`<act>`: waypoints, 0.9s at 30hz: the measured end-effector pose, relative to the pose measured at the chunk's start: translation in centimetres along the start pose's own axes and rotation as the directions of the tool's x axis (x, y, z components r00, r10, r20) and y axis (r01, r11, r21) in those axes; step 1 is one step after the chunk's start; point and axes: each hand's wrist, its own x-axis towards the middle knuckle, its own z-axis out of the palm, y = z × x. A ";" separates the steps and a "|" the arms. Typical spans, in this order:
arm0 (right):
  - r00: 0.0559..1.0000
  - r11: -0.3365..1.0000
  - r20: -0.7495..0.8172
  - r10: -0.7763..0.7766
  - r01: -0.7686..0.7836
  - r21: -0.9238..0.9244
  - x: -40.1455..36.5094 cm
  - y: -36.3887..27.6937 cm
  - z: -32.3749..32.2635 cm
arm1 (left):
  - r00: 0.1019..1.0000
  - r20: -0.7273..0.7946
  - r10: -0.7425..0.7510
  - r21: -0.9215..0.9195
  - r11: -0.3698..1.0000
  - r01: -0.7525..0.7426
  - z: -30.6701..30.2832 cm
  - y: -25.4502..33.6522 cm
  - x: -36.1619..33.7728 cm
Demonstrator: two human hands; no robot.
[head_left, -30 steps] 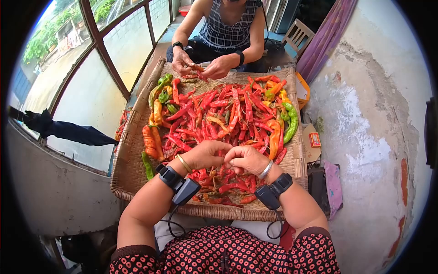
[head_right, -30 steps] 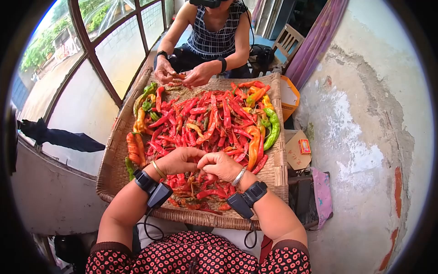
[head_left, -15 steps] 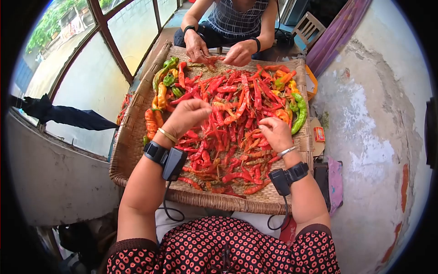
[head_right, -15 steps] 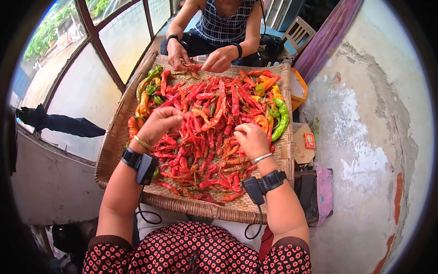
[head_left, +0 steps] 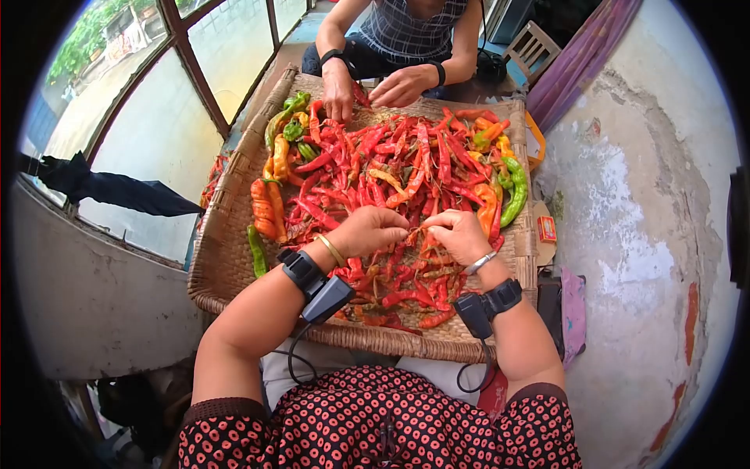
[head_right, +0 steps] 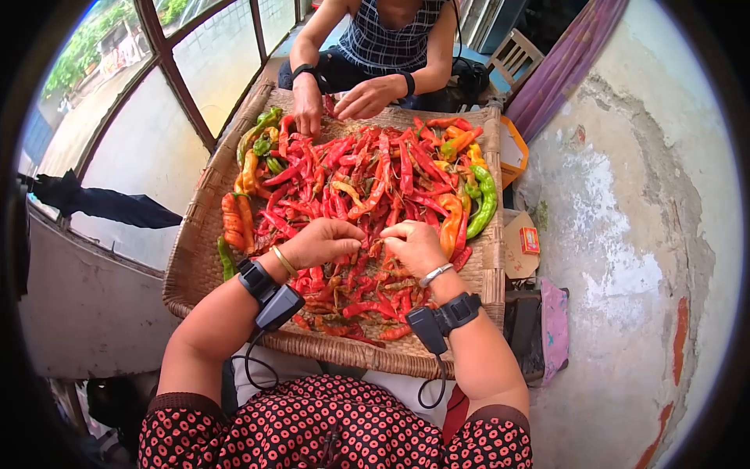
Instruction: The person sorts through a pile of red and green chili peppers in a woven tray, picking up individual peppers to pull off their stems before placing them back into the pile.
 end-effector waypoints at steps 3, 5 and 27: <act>0.982 0.926 0.133 0.136 -0.174 0.336 -0.9 -3.4 0.8 | 0.998 0.059 -0.031 -0.141 0.989 0.039 0.9 -0.4 0.0; 0.983 0.926 0.159 0.093 -0.144 0.349 -0.9 -3.4 1.4 | 0.986 0.154 -0.055 -0.176 0.981 0.082 1.0 0.4 -0.3; 0.876 0.412 -0.230 -0.425 -0.039 -0.910 1.4 2.4 -3.4 | 0.961 -0.213 -0.179 -0.232 0.964 0.128 -2.4 1.3 -0.5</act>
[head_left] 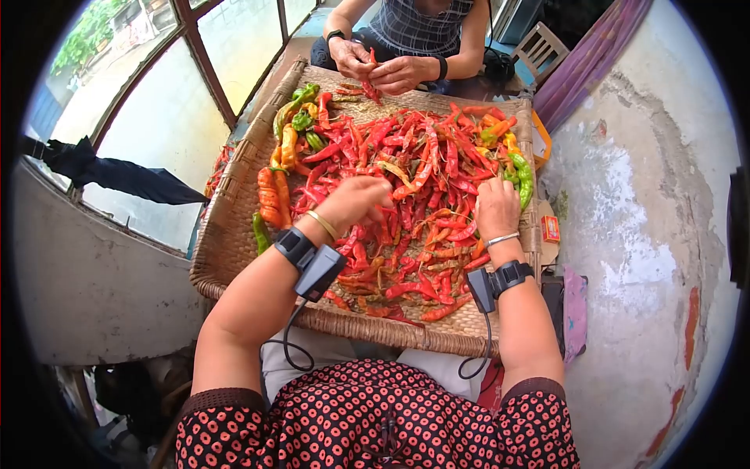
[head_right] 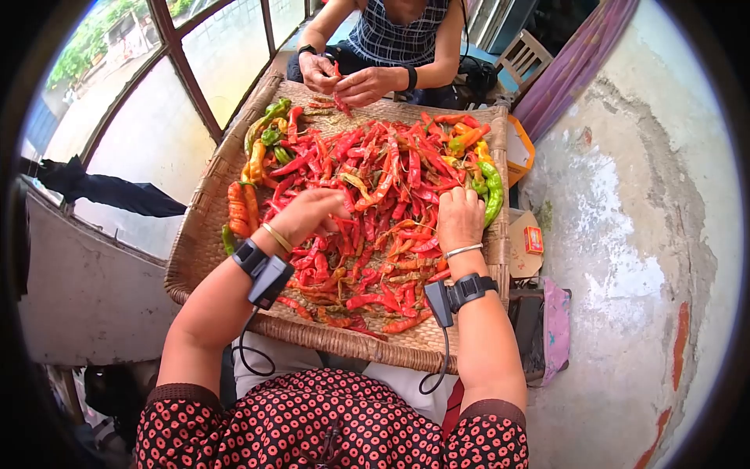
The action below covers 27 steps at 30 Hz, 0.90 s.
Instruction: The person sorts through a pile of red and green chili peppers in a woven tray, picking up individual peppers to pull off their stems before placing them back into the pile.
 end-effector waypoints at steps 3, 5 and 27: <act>0.999 0.993 0.030 0.042 -0.045 0.106 -0.1 -0.8 -2.0 | 0.984 0.098 0.149 0.164 0.973 -0.164 1.2 -1.2 0.1; 0.995 0.957 0.038 0.089 -0.096 0.272 0.3 -1.4 -3.9 | 0.896 0.147 0.418 0.293 0.847 -0.443 1.8 -2.9 0.9; 0.994 0.422 0.108 -0.028 -0.086 0.903 0.8 -4.5 -11.0 | 0.655 0.275 0.704 0.406 0.532 -0.743 3.7 0.5 -1.8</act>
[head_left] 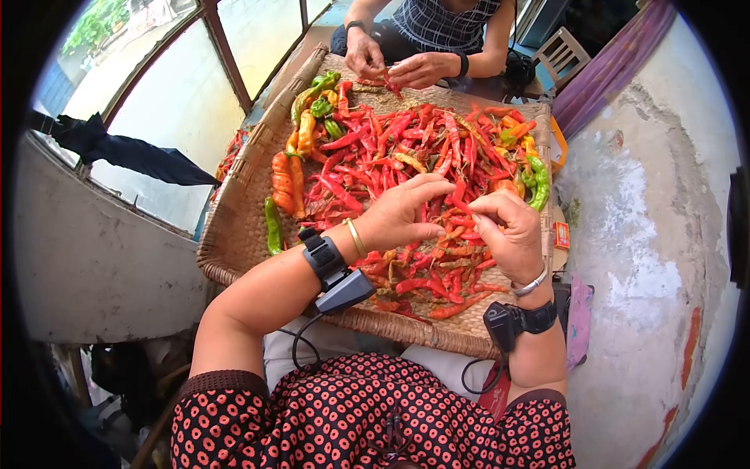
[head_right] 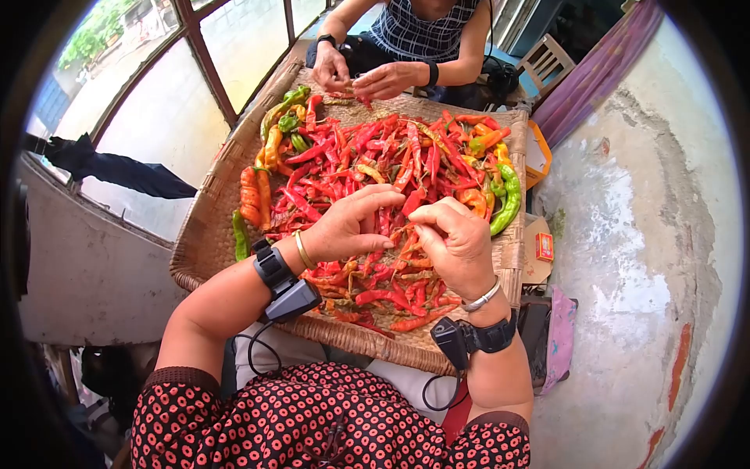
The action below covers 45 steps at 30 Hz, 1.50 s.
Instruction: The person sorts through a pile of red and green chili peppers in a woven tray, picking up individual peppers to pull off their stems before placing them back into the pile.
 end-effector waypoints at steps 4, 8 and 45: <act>0.993 0.995 0.097 -0.064 0.070 -0.064 -0.2 -0.7 0.6 | 0.996 0.089 0.017 0.013 1.000 -0.019 0.2 1.0 0.0; 0.972 0.983 0.170 -0.162 0.173 -0.055 -0.7 -1.1 1.6 | 0.975 0.109 0.192 0.084 0.976 -0.201 1.1 -0.4 -0.2; 0.928 0.815 0.273 0.252 -0.051 -0.577 -0.3 9.1 6.4 | 0.877 0.105 -0.470 0.525 0.775 0.352 -1.7 -4.4 -1.0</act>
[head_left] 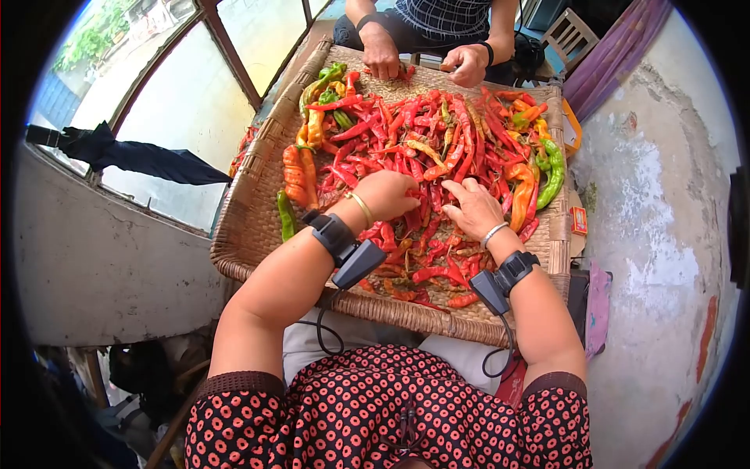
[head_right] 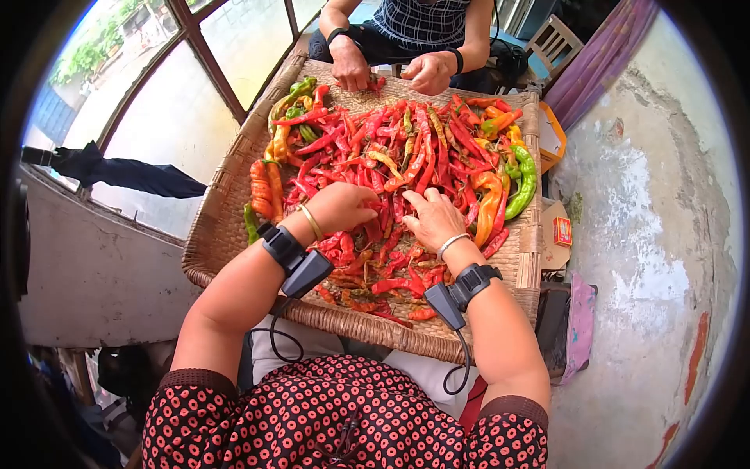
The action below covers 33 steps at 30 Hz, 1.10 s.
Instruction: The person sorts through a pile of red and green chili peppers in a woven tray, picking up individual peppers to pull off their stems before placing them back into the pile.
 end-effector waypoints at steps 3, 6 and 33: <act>0.999 0.996 -0.019 0.028 -0.027 0.084 0.2 0.7 0.7 | 0.976 0.039 0.215 -0.081 0.974 -0.212 0.5 0.6 0.0; 0.987 0.922 -0.129 0.097 -0.041 0.385 0.2 0.5 0.8 | 0.972 0.218 0.090 -0.505 0.862 0.034 0.2 1.5 -0.2; 0.959 0.937 -0.230 -0.163 0.224 0.267 0.3 -0.4 -0.9 | 0.910 -0.384 0.155 -0.098 0.973 -0.208 -0.5 -2.7 1.5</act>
